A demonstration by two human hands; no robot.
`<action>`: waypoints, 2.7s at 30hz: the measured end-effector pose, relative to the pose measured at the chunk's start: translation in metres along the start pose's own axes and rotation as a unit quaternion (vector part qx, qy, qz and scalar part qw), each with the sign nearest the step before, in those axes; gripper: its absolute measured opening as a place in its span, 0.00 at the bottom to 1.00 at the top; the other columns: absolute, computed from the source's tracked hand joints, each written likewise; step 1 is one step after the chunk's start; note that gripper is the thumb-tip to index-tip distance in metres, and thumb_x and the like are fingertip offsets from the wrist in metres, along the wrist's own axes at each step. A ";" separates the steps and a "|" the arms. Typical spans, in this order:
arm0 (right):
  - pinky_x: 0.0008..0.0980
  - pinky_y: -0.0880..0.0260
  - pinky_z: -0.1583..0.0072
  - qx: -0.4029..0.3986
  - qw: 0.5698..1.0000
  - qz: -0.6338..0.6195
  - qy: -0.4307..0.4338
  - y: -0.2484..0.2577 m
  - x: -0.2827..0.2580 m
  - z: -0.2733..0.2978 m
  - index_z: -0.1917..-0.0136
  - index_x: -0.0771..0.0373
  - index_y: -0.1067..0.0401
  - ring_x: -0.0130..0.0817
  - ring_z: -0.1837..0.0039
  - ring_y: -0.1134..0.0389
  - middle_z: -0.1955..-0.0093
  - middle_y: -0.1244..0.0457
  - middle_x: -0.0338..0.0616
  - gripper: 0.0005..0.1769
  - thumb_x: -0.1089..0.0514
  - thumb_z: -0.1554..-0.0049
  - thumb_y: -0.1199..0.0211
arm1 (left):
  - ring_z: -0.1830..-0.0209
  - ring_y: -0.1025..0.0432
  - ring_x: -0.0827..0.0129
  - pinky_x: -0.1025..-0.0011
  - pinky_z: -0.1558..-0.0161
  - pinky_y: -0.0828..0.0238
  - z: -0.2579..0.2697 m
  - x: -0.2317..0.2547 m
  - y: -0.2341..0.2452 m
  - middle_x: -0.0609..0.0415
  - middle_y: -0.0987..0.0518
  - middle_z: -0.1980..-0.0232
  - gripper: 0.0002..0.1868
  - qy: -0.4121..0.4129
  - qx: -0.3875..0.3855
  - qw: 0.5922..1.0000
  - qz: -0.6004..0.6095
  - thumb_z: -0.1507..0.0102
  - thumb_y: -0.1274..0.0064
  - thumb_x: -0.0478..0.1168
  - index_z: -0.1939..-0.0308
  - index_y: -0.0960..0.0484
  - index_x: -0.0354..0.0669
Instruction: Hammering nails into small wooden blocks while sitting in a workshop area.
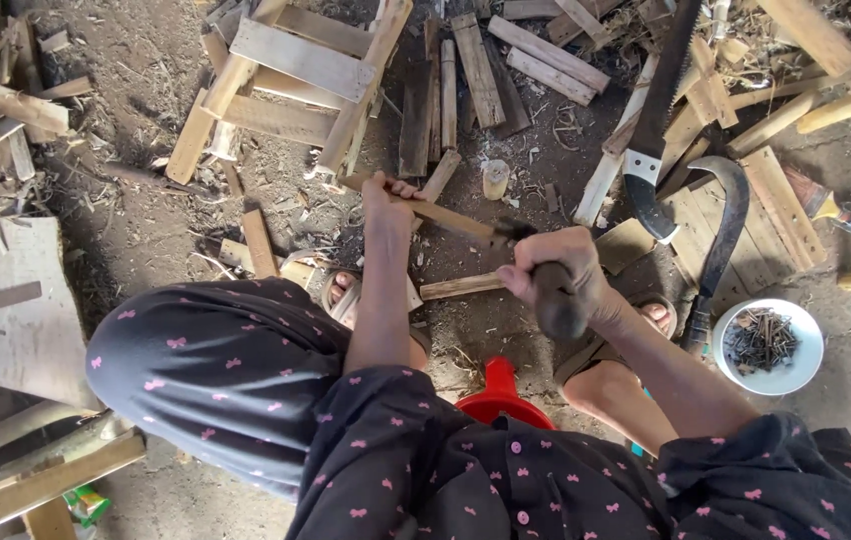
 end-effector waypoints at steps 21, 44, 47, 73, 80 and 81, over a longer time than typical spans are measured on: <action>0.30 0.39 0.67 0.193 0.958 -0.206 -0.058 0.083 0.045 0.002 0.76 0.58 0.47 0.27 0.80 0.48 0.85 0.56 0.38 0.21 0.64 0.44 0.46 | 0.82 0.47 0.74 0.71 0.69 0.44 0.153 0.018 -0.134 0.63 0.47 0.79 0.14 -0.184 -0.425 0.883 -0.074 0.34 0.61 0.49 0.71 0.36 0.50; 0.25 0.44 0.73 0.114 0.985 0.083 0.103 -0.017 0.036 0.035 0.78 0.58 0.36 0.33 0.80 0.46 0.83 0.48 0.38 0.16 0.67 0.52 0.38 | 0.85 0.47 0.72 0.69 0.75 0.47 0.122 0.004 -0.094 0.62 0.45 0.82 0.12 -0.243 -0.084 0.957 -0.137 0.37 0.59 0.44 0.68 0.42 0.44; 0.23 0.39 0.67 0.099 0.984 0.053 0.141 -0.012 0.018 0.026 0.71 0.60 0.32 0.25 0.77 0.44 0.81 0.45 0.35 0.09 0.67 0.51 0.41 | 0.83 0.52 0.72 0.68 0.74 0.51 0.118 0.020 -0.089 0.63 0.52 0.79 0.16 -0.233 -0.097 0.963 -0.090 0.34 0.62 0.49 0.73 0.42 0.48; 0.38 0.30 0.47 -0.267 0.767 0.553 -0.186 0.023 0.229 0.128 0.62 0.52 0.30 0.36 0.53 0.32 0.63 0.34 0.35 0.11 0.65 0.59 0.36 | 0.61 0.25 0.65 0.63 0.51 0.33 0.118 0.028 -0.086 0.53 0.20 0.65 0.25 -0.268 -0.248 0.929 -0.057 0.39 0.58 0.66 0.58 0.23 0.52; 0.47 0.38 0.46 -0.289 0.743 0.588 -0.140 0.043 0.255 0.140 0.49 0.46 0.35 0.38 0.46 0.40 0.49 0.41 0.36 0.26 0.48 0.61 0.32 | 0.55 0.27 0.53 0.55 0.47 0.30 0.071 -0.005 -0.012 0.40 0.26 0.51 0.27 -0.184 -0.024 0.980 0.069 0.41 0.51 0.60 0.52 0.28 0.41; 0.48 0.37 0.48 -0.266 0.758 0.564 -0.189 0.057 0.252 0.139 0.45 0.43 0.36 0.40 0.44 0.41 0.46 0.41 0.37 0.29 0.43 0.61 0.35 | 0.47 0.30 0.43 0.46 0.43 0.33 0.064 -0.017 0.011 0.32 0.31 0.43 0.37 -0.164 0.072 0.977 0.116 0.42 0.44 0.56 0.40 0.37 0.33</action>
Point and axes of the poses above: each hand's wrist, its own z-axis away from the middle knuckle, its own y-axis out of the back of the hand, x = y × z, the point moved 6 cm from there along -z, towards the middle knuckle
